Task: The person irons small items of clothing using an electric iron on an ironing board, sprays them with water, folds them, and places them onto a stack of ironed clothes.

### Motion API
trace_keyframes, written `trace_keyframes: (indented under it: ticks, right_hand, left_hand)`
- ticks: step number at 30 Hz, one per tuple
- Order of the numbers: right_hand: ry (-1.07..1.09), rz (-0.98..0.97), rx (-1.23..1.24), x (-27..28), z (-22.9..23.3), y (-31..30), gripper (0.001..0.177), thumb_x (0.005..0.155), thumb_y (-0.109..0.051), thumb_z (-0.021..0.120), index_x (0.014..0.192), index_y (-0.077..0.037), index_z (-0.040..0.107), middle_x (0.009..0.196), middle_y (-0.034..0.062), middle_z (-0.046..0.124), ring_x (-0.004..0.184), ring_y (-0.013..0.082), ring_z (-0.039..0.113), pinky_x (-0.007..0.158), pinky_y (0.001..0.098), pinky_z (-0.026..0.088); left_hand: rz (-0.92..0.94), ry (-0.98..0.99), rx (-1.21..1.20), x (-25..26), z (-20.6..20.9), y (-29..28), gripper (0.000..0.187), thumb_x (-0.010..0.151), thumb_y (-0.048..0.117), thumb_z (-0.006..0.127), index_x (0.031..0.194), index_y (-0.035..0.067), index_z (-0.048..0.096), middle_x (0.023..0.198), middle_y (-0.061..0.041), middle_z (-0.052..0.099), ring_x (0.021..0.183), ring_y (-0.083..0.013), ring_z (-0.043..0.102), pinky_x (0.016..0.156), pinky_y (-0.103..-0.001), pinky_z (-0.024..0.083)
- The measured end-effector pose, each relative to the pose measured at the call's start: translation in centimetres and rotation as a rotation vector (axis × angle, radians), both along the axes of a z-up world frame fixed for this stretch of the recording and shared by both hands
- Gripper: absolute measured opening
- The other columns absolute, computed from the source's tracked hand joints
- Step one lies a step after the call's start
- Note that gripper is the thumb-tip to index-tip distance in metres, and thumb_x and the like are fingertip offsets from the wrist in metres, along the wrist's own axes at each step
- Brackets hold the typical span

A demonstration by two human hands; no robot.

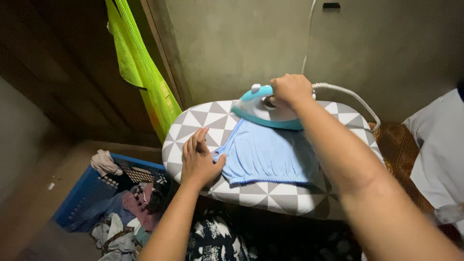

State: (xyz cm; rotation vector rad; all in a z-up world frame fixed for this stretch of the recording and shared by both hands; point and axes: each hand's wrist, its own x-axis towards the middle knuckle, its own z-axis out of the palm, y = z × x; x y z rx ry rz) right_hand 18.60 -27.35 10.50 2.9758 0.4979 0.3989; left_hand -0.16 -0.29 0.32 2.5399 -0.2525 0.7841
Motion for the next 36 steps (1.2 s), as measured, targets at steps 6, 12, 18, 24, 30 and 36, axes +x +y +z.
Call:
trace_keyframes:
  ticks: [6,12,18,24,30,36]
  right_hand:
    - [0.037,-0.064,0.061,-0.2,0.8,1.2,0.025,0.076,-0.034,0.077,0.098,-0.021,0.078,0.091,0.0138,0.076,0.088,0.0359,0.074,0.075,0.0477,0.058]
    - [0.062,-0.118,0.051,-0.6,0.1,-0.2,0.025,0.077,-0.031,0.075,0.099,-0.019,0.079,0.095,0.0143,0.076,0.091,0.0374,0.073,0.076,0.0478,0.059]
    - [0.111,-0.199,0.068,-2.4,0.0,-1.7,0.026,0.077,-0.027,0.074,0.101,-0.019,0.079,0.098,0.0136,0.076,0.093,0.0370,0.073,0.079,0.0471,0.059]
    - [0.197,-0.083,0.013,-8.3,2.3,-5.8,0.025,0.079,-0.038,0.075,0.100,-0.024,0.078,0.094,0.0114,0.075,0.092,0.0362,0.072,0.079,0.0490,0.057]
    - [0.246,0.040,-0.048,-11.7,2.1,-10.0,0.030,0.071,-0.035,0.078,0.101,-0.029,0.076,0.088,0.0105,0.075,0.086,0.0353,0.071,0.076,0.0488,0.057]
    - [0.092,0.223,-0.101,-13.7,0.9,-11.9,0.027,0.067,-0.040,0.080,0.086,-0.024,0.070,0.076,0.0083,0.072,0.073,0.0344,0.071,0.065,0.0487,0.055]
  left_hand:
    - [0.024,0.096,-0.043,0.1,0.7,0.2,0.093,0.074,0.034,0.080,0.147,0.012,0.027,0.137,-0.016,0.050,0.132,-0.0359,0.046,0.114,-0.050,0.029]
    - [0.047,0.107,-0.092,0.4,0.5,0.1,0.084,0.077,0.028,0.076,0.146,0.013,0.030,0.129,-0.013,0.058,0.125,-0.0329,0.055,0.111,-0.049,0.034]
    - [0.070,0.122,-0.152,0.7,-0.1,0.4,0.072,0.085,0.020,0.069,0.145,0.015,0.030,0.127,-0.014,0.061,0.122,-0.0353,0.057,0.108,-0.051,0.037]
    - [0.053,0.099,-0.162,0.6,-0.9,0.8,0.067,0.088,0.018,0.065,0.145,0.015,0.029,0.123,-0.016,0.064,0.117,-0.0396,0.060,0.105,-0.053,0.040]
    - [0.040,0.067,-0.164,0.6,-1.1,0.5,0.064,0.090,0.016,0.062,0.144,0.014,0.029,0.122,-0.016,0.064,0.115,-0.0404,0.061,0.103,-0.054,0.042]
    - [0.125,0.177,-0.165,-0.2,0.3,-0.3,0.060,0.093,0.016,0.059,0.145,0.017,0.031,0.127,-0.014,0.062,0.119,-0.0408,0.056,0.103,-0.053,0.040]
